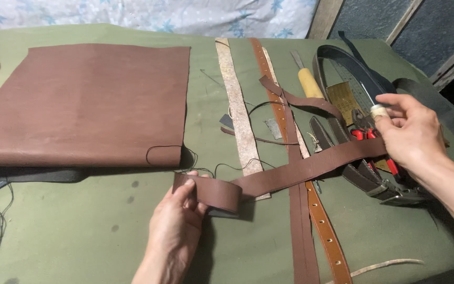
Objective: Sanding a thin wooden strip using a piece of sandpaper on a workshop table
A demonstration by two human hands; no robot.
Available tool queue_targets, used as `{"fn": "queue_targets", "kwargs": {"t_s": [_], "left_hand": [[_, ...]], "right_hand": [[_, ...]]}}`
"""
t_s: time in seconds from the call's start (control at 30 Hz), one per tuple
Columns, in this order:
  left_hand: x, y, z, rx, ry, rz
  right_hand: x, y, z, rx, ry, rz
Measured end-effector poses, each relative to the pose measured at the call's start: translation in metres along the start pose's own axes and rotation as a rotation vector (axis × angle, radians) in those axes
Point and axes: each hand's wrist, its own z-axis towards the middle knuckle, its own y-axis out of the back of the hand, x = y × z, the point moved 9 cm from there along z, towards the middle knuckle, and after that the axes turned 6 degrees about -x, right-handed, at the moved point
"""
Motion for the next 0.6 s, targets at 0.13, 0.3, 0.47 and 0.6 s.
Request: {"fn": "queue_targets", "kwargs": {"t_s": [0.13,0.3,0.47,0.6], "left_hand": [[-0.019,-0.024,-0.02,-0.053,0.14,-0.08],[-0.066,-0.078,-0.012,0.155,0.143,-0.255],[-0.144,-0.09,-0.034,0.119,0.076,-0.326],[-0.187,-0.078,-0.054,0.06,0.024,-0.503]], "right_hand": [[-0.001,-0.005,-0.001,0.146,-0.217,-0.047],[0.009,0.006,-0.002,0.039,-0.015,-0.094],[0.003,0.014,-0.002,-0.017,-0.056,0.052],[-0.024,0.007,0.027,-0.015,0.046,-0.092]]}}
